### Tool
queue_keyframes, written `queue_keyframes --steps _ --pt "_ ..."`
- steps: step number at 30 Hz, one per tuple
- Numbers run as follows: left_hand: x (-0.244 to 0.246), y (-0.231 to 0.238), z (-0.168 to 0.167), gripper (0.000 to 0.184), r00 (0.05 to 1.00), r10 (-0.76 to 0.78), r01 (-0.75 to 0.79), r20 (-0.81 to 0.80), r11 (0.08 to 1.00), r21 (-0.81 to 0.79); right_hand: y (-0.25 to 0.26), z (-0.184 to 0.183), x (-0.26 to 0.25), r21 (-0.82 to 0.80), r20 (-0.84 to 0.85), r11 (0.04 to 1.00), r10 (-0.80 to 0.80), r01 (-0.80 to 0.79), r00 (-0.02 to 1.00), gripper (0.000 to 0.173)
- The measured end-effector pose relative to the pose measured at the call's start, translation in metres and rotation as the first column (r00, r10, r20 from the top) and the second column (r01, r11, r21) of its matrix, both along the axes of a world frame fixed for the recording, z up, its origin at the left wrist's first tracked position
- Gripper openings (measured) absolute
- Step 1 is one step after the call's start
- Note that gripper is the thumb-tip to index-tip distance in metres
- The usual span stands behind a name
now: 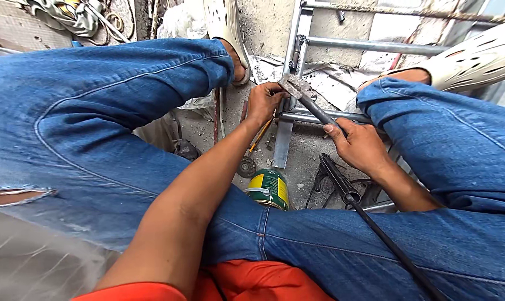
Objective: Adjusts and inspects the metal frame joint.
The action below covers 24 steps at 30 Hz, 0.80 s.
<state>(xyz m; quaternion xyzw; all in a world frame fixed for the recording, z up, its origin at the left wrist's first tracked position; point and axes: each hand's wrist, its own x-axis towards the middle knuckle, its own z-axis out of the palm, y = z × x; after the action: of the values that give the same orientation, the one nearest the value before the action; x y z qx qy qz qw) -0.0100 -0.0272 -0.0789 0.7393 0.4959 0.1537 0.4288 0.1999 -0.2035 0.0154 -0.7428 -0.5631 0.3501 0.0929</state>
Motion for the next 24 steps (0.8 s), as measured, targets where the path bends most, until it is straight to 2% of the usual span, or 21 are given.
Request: queue_keyframes --steps 4,8,13,17,21,24 --pt "0.001 -0.001 0.006 0.011 1.000 0.019 -0.020 -0.018 1.000 -0.024 -0.003 0.003 -0.002 0.095 -0.013 0.995 0.008 -0.007 1.000 0.057" --pt "0.000 0.001 0.000 0.010 1.000 0.012 -0.012 -0.025 0.999 -0.030 -0.001 -0.002 0.004 -0.059 0.030 0.998 0.025 -0.024 0.999 0.059" --pt "0.001 -0.002 0.007 0.011 0.999 0.023 -0.025 -0.041 0.998 -0.051 -0.004 0.007 0.001 0.103 -0.030 0.995 0.009 -0.005 1.000 0.058" --pt "0.000 0.001 0.005 0.010 1.000 0.002 -0.004 -0.014 0.995 -0.099 -0.001 0.007 0.006 0.152 -0.053 0.988 -0.028 0.036 0.998 0.055" --pt "-0.002 0.003 0.004 0.016 1.000 -0.004 0.008 0.027 0.990 -0.142 -0.014 -0.002 0.014 0.128 -0.053 0.987 -0.087 0.093 0.995 0.058" --pt "-0.008 0.004 0.007 0.023 0.999 -0.008 0.000 -0.050 0.988 -0.152 -0.033 -0.007 0.018 0.042 -0.087 0.986 -0.156 0.160 0.984 0.058"
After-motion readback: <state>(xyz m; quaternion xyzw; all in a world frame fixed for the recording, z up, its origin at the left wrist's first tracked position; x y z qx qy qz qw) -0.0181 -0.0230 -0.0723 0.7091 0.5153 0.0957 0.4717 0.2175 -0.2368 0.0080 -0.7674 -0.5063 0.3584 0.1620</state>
